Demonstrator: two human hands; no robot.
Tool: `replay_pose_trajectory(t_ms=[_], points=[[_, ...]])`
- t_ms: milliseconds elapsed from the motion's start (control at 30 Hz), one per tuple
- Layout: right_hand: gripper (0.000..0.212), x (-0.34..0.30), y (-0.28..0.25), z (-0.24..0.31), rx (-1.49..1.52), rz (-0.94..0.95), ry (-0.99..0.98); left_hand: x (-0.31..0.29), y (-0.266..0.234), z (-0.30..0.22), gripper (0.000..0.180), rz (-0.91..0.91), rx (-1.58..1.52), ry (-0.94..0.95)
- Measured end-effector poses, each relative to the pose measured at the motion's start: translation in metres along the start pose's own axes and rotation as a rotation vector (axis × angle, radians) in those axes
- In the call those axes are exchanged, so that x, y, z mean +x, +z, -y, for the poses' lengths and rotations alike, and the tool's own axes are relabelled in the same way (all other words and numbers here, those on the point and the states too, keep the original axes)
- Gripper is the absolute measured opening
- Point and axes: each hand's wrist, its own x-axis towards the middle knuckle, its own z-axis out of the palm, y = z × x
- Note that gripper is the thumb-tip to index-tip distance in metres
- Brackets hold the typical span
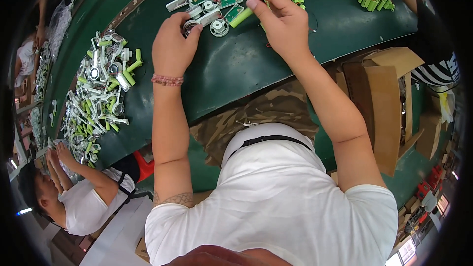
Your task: The person assembles handheld fans by inserting batteries into the plastic fan housings by hand.
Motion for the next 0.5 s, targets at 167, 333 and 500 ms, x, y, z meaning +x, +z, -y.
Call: replay_pose_trajectory(t_ms=[167,333,500], points=[[0.020,-0.007,0.006,0.029,0.135,-0.040,0.173,-0.004,-0.002,0.023,0.027,0.003,-0.479,-0.120],[0.021,-0.020,0.014,0.037,0.251,0.016,0.380,0.001,-0.029,0.027,0.027,-0.106,-1.399,-0.312],[0.021,-0.033,0.034,0.042,0.234,0.194,0.575,-0.003,-0.031,0.030,0.044,-0.030,-1.901,-0.340]])
